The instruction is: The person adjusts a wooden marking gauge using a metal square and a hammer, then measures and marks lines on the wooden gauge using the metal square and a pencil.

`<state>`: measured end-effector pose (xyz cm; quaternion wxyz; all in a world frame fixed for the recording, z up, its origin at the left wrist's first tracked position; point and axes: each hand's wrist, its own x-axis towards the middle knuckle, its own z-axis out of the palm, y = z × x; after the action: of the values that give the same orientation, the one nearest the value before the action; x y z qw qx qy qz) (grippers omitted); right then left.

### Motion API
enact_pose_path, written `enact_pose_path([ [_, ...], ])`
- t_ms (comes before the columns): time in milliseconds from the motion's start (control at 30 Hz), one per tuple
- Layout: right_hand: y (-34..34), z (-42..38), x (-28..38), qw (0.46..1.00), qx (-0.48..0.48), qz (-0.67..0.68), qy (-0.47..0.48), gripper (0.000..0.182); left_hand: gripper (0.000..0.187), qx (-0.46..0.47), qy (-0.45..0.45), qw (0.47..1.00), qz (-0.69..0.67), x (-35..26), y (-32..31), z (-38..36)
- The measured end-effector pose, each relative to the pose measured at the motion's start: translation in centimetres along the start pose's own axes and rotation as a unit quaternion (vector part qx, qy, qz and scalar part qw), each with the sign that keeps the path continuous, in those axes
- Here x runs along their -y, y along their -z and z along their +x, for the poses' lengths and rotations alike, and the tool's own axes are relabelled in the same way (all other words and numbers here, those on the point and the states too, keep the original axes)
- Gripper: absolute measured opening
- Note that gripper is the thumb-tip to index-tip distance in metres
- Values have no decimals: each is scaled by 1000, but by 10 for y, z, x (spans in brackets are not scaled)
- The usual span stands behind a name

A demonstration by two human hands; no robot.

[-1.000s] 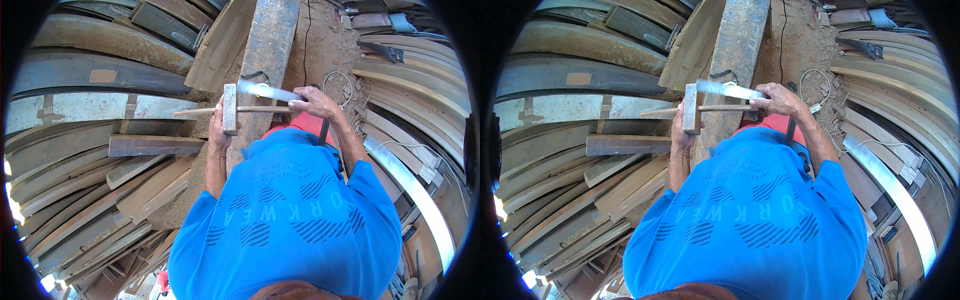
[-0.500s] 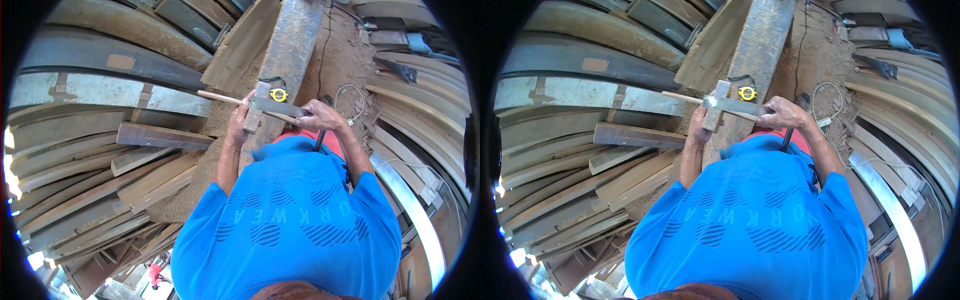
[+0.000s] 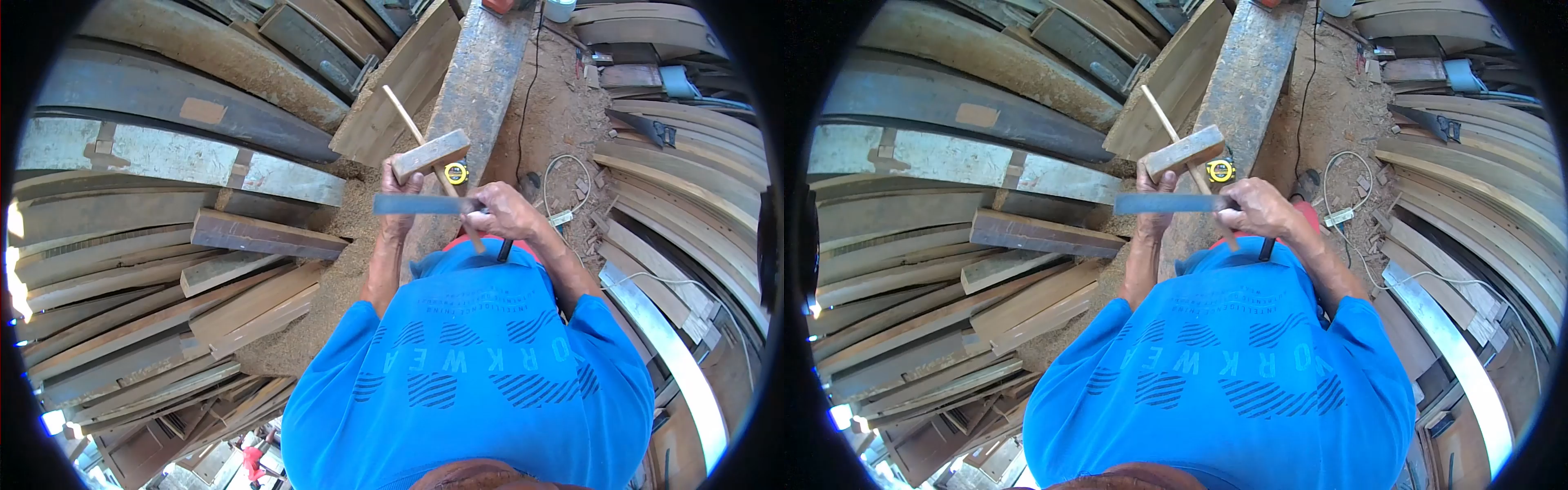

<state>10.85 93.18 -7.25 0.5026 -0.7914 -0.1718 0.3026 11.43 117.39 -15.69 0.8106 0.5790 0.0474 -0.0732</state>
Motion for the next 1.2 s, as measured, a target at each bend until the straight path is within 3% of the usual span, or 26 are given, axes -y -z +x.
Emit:
enact_pose_path([
  [133, -3, 4, 11, 997, 49, -46, 31, 27, 55, 54, -26, 997, -50, -5, 1, 13],
  [233, 12, -4, 20, 996, 32, 65, 43, 28, 57, 70, 6, 995, -76, -23, -1, 14],
  [300, 26, -16, 16, 995, -55, 77, 35, 42, 60, 53, 57, 991, -108, -36, -2, 11],
  [333, 32, -21, 10, 986, -96, 134, -7, 40, 59, 77, 35, 985, -149, -30, 2, 14],
  [367, 38, -27, 2, 971, -135, 190, -50, 38, 53, 27, 65, 976, -205, -25, 6, 4],
  [400, 45, -31, -1, 964, -184, 186, -54, 35, 50, 43, 102, 967, -229, -19, 16, 0],
  [433, 54, -36, -4, 954, -232, 182, -58, 33, 50, 58, 139, 956, -253, -19, 23, -2],
  [467, 63, -41, -12, 962, -239, 123, -47, 32, 49, 134, 135, 921, -339, -17, 25, -3],
  [567, 78, -52, -20, 973, -226, -1, -40, 31, 48, 96, 203, 838, -497, -12, 26, -16],
  [667, 76, -57, -11, 983, -179, -10, -49, 28, 49, 101, 196, 864, -453, -15, 27, -23],
  [800, 57, -56, -13, 990, -133, -17, -51, 24, 49, 39, 215, 894, -390, -23, 18, -33],
  [900, 50, -53, -11, 991, -119, -17, -55, 25, 54, 13, 222, 892, -394, -27, 13, -35],
  [1000, 45, -51, -17, 992, -110, -27, -47, 29, 53, -157, 269, 899, -308, -41, -3, -37],
  [1100, 43, -49, -19, 993, -105, -29, -47, 31, 52, -128, 269, 904, -306, -39, 3, -38],
  [1200, 41, -46, -18, 993, -103, -31, -46, 31, 52, -28, 225, 905, -360, -28, 10, -36],
])
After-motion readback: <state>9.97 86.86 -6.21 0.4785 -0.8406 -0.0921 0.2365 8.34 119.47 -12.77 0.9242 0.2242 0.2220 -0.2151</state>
